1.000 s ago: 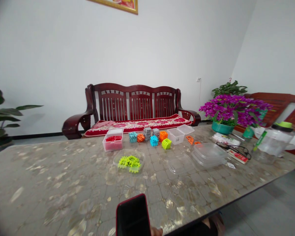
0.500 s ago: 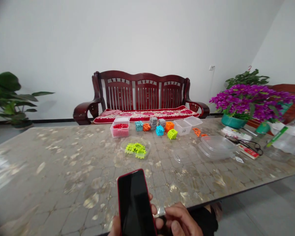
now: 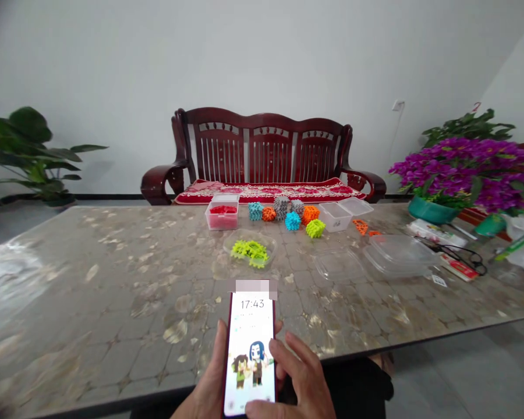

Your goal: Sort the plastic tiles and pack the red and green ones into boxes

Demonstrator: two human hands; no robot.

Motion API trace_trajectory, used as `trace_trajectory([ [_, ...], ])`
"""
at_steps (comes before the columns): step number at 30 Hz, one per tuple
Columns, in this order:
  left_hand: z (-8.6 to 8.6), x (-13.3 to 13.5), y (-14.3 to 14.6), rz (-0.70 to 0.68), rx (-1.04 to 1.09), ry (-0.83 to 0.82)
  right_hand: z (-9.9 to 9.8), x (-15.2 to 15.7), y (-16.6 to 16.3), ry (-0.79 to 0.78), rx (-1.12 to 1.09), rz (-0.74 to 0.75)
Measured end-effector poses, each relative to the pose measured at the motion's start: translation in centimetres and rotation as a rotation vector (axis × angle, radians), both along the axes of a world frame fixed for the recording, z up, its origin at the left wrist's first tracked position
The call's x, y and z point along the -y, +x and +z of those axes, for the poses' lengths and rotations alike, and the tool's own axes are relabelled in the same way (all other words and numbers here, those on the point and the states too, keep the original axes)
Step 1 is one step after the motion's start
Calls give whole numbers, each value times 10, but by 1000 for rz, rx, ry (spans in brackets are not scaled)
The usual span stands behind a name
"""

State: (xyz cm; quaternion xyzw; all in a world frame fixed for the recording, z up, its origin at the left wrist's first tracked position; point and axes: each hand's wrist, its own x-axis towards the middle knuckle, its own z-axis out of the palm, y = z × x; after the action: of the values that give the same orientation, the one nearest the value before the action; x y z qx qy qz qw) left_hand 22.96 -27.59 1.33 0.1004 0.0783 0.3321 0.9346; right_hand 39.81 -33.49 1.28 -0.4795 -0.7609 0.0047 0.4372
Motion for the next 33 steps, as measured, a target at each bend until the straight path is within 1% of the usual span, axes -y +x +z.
trace_trajectory([
  [2,4,0,1,-9,-15,-29,1,-3,-2,-9,14,15],
  [5,6,1,1,-47,-38,-64,9,-8,-6,29,55,16],
  [8,6,1,2,-47,-40,-105,17,-11,-6,68,71,-64],
  [10,6,1,3,-41,-33,-113,19,-11,-4,73,57,-111],
  [15,10,0,4,-38,-33,-110,14,-6,6,77,100,-101],
  [20,16,-3,5,-15,-6,-106,9,-1,9,29,79,-102],
  [23,19,-6,5,9,-33,-85,8,2,6,3,31,-80],
  [28,22,-11,3,49,-93,-100,6,4,-4,-45,-104,-82],
  [33,22,-16,2,55,-85,-99,3,4,-13,-86,-158,-82],
])
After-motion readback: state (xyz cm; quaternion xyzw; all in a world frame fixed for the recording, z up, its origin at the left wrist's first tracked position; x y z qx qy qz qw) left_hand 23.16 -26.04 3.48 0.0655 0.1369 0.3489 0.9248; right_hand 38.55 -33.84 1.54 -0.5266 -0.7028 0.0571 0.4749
